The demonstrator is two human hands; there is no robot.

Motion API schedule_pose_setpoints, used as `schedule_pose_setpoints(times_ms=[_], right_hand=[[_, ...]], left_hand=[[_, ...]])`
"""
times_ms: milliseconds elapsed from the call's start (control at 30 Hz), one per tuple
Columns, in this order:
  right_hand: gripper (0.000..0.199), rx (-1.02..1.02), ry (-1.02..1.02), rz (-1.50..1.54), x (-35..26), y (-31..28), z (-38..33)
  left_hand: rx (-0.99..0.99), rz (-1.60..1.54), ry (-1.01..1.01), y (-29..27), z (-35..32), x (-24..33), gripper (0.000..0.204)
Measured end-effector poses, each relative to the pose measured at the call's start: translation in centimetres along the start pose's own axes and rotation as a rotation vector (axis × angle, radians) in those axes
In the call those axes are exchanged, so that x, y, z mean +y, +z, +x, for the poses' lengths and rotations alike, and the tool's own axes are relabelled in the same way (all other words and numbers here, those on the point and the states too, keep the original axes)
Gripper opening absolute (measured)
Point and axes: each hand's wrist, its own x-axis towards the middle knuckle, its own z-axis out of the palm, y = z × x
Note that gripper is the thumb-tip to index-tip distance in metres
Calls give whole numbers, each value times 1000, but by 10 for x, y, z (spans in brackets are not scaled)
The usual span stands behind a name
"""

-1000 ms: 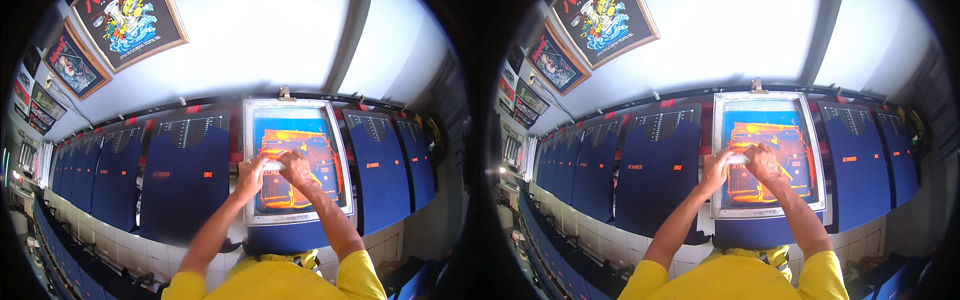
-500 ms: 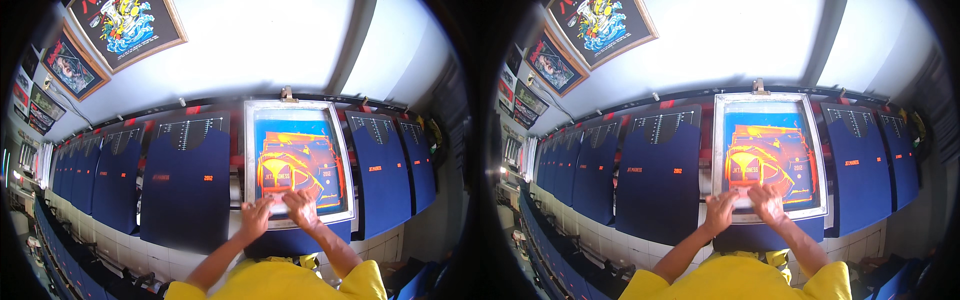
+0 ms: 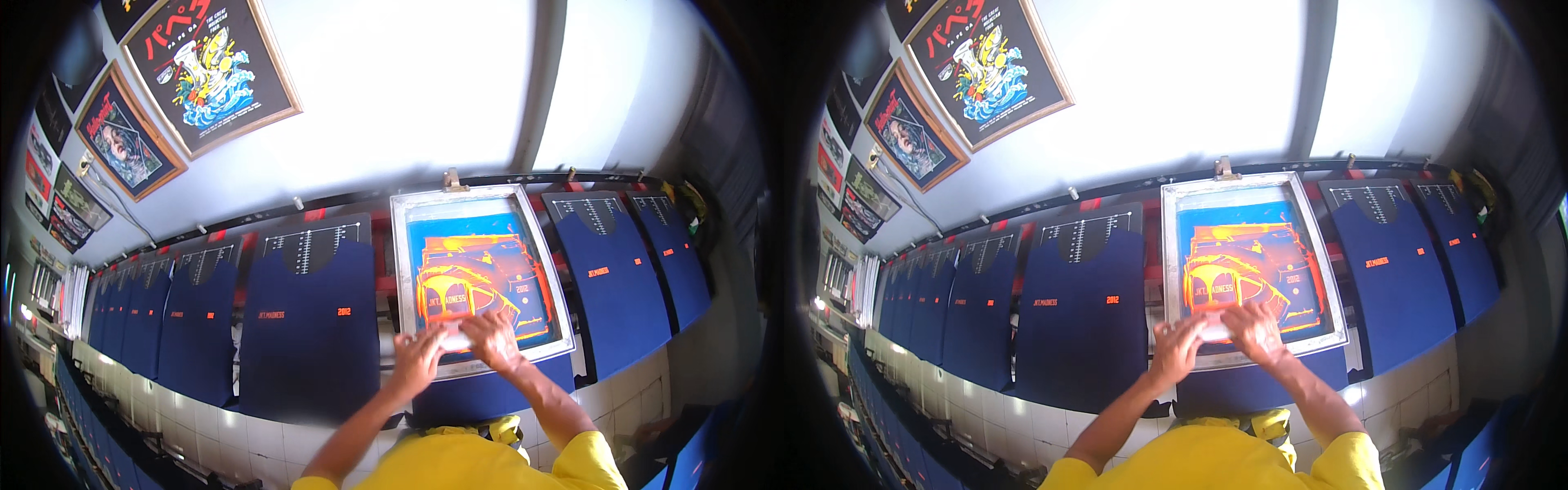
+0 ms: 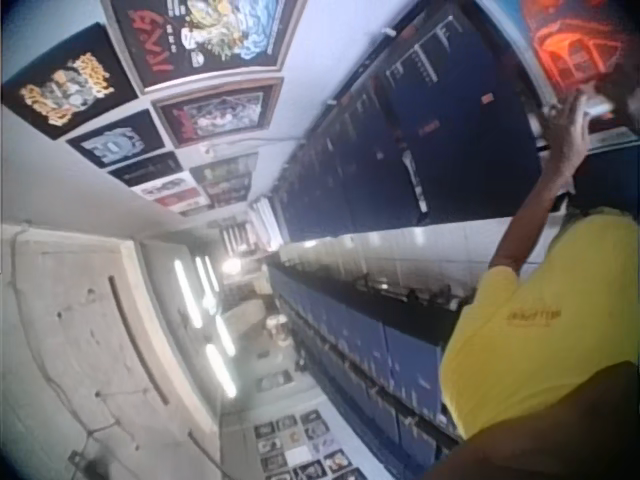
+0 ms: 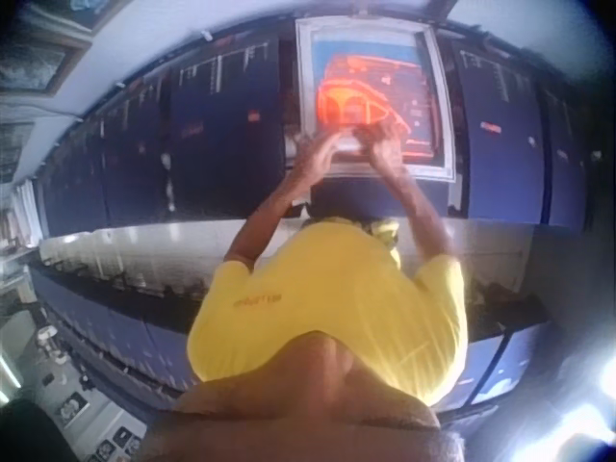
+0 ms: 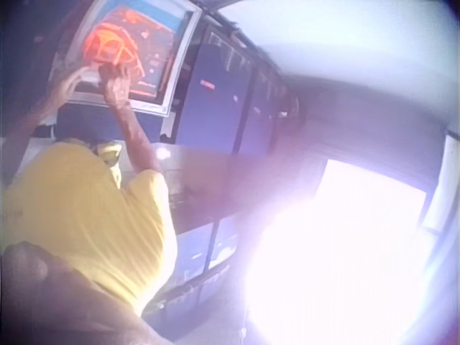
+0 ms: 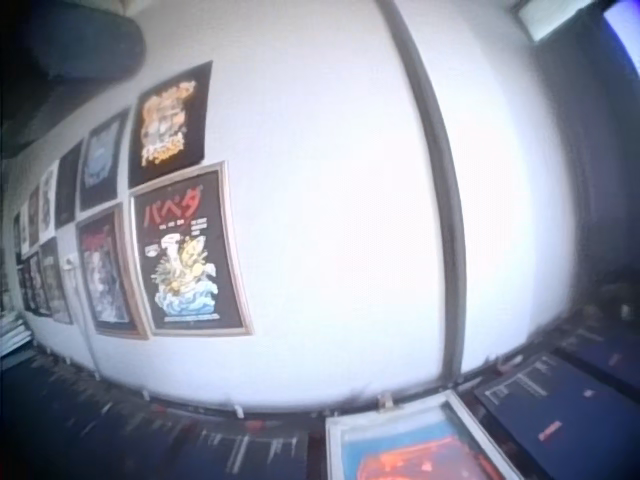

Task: The person is screen printing designs onto a series of navy blue t-shirts using an orange ink and a handheld squeegee. They move the screen frame along a metal track, lower it onto each shirt, apply ink with the squeegee, and then lift the frame to move to the next garment.

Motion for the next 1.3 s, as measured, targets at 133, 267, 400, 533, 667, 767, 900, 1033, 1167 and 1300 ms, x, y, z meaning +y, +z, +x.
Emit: schedule_pose_setpoints(times_ms=[133,267,400,533,667,767,900,1033,1167,1300], right_hand=[[60,-218,-2,-51,-34,-18,-45],[67,-220,29,-41,-48,-13,-65],[71,-208,72,-6,-55,-15,-68],[65,-176,189,106,-48,-35,-66],[49,196,300,10,20,-38,-81],[42,245,512,-97,82,-34,-86],[44,209,665,4,135,-36,-89],[48,223,735,307,155,-41,-91],[49,334,774,596,172,-30,-96],[51,327,925,860,194,-27,-105]], left_hand=[[-98,18,-30,2,-53,23,44],[-110,60,35,6,-72,24,44],[-68,9,66,14,-75,19,44],[65,-225,-20,7,-69,11,38],[215,-373,-289,18,-68,-27,44],[178,-454,-523,31,-67,-73,54],[105,-526,-685,50,-58,-98,57],[123,-687,-767,43,-37,-93,53],[220,-837,-786,51,-37,-108,43],[371,-823,-778,43,-15,-54,21]])
